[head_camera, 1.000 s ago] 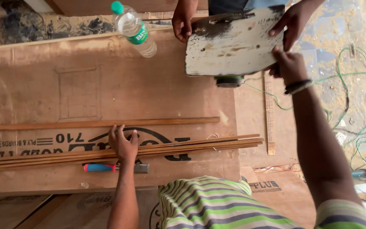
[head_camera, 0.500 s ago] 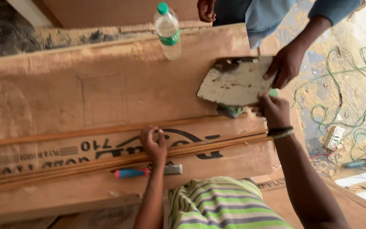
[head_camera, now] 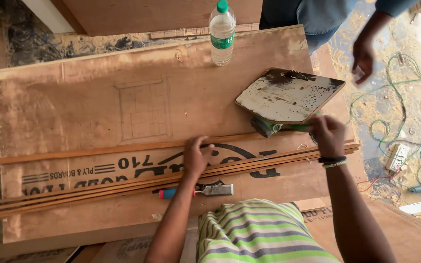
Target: The recorder is working with several other people to cut and assemble wooden trim or furniture components using a hand saw, hammer, and power saw.
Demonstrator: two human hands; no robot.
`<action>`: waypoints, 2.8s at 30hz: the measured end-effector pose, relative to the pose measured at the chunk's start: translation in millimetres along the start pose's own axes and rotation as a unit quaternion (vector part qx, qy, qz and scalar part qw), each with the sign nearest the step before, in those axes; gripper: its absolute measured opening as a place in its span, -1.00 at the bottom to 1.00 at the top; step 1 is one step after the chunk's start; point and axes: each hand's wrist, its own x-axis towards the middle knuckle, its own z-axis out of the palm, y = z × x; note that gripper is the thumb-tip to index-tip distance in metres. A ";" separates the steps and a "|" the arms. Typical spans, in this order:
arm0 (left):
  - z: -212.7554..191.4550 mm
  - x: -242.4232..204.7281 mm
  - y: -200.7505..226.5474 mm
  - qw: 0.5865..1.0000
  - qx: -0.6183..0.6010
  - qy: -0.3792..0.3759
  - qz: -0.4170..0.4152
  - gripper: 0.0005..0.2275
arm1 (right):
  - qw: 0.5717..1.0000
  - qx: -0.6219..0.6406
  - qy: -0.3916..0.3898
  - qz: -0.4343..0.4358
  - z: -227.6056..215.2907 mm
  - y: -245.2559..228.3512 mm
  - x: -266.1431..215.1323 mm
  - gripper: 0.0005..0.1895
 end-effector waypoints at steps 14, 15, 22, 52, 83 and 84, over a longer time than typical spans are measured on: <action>-78.0 -6.2 -78.2 0.911 0.408 0.027 0.058 -0.75 | 0.976 -0.026 -0.213 -0.039 10.2 11.4 73.9 -0.82; -90.3 -4.6 -78.5 0.914 0.400 0.045 0.057 -0.76 | 0.983 0.002 -0.182 -0.030 16.3 2.4 70.3 -0.87; -143.4 -10.5 -103.1 0.900 0.430 0.037 0.051 -0.79 | 0.990 -0.053 -0.087 -0.097 -6.7 -26.5 4.2 -0.86; -273.0 88.2 -134.1 0.960 0.203 0.052 0.186 -0.80 | 0.899 0.297 0.314 -0.064 136.1 0.3 -113.9 -0.82; -405.2 1.5 -128.8 0.909 0.236 -0.338 0.057 -0.64 | 0.766 0.600 0.202 -0.116 324.1 -175.2 -158.8 -0.51; -424.2 0.1 -167.6 0.880 0.275 -0.385 -0.035 -0.70 | 0.768 0.583 0.247 -0.097 314.0 -181.0 -148.5 -0.53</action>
